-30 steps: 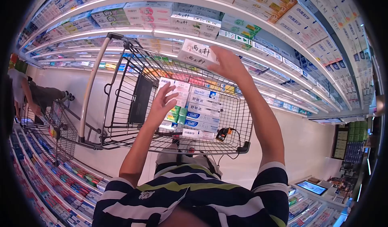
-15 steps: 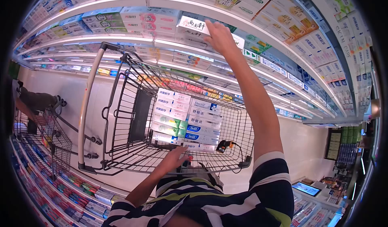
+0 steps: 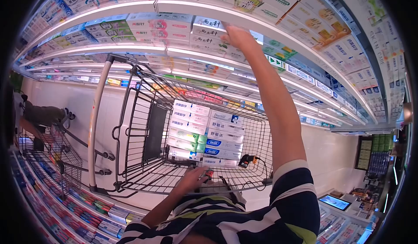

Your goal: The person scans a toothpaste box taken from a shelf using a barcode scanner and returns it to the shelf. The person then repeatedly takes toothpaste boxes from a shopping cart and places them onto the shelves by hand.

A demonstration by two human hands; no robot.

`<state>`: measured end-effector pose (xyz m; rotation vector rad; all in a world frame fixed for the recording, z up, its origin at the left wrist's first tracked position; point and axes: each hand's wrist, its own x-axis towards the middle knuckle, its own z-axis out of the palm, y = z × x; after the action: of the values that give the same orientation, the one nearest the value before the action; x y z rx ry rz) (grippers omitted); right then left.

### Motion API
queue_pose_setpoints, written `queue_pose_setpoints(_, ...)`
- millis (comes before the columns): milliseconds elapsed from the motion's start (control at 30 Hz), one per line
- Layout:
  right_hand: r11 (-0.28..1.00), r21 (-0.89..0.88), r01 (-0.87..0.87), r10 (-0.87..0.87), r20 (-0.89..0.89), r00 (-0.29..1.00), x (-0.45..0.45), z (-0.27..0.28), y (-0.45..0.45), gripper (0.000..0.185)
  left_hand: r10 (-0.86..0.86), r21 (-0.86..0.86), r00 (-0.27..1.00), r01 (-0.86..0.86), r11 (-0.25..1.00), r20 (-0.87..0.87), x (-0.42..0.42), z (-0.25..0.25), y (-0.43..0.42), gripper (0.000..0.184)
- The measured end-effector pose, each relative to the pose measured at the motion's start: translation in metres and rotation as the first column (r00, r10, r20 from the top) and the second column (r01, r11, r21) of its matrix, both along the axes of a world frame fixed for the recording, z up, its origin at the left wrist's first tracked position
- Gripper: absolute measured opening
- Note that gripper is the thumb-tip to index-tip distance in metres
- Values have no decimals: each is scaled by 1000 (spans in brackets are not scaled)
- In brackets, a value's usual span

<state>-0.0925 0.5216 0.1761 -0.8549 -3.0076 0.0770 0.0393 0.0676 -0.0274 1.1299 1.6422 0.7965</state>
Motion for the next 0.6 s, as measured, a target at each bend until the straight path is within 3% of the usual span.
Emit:
queue_pose_setpoints(67,1000,-8,22,-21,24,999,-3,0,6,61,-13,-34,1000,14,999,7,-1,5,1,42)
queue_pose_setpoints(133,994,-70,82,-65,209,976,-6,5,9,58,-10,-44,1000,11,999,22,-2,8,2,42)
queue_pose_setpoints(233,997,-63,43,-36,115,993,-3,0,12,56,-1,-49,999,3,999,46,-1,6,2,43)
queue_pose_setpoints(433,993,-105,57,-35,200,979,-7,10,11,63,8,-65,996,-3,998,86,-1,1,2,43)
queue_pose_setpoints(600,994,-98,38,-21,165,986,-7,2,17,67,12,-37,998,-9,999,59,2,-6,-1,43)
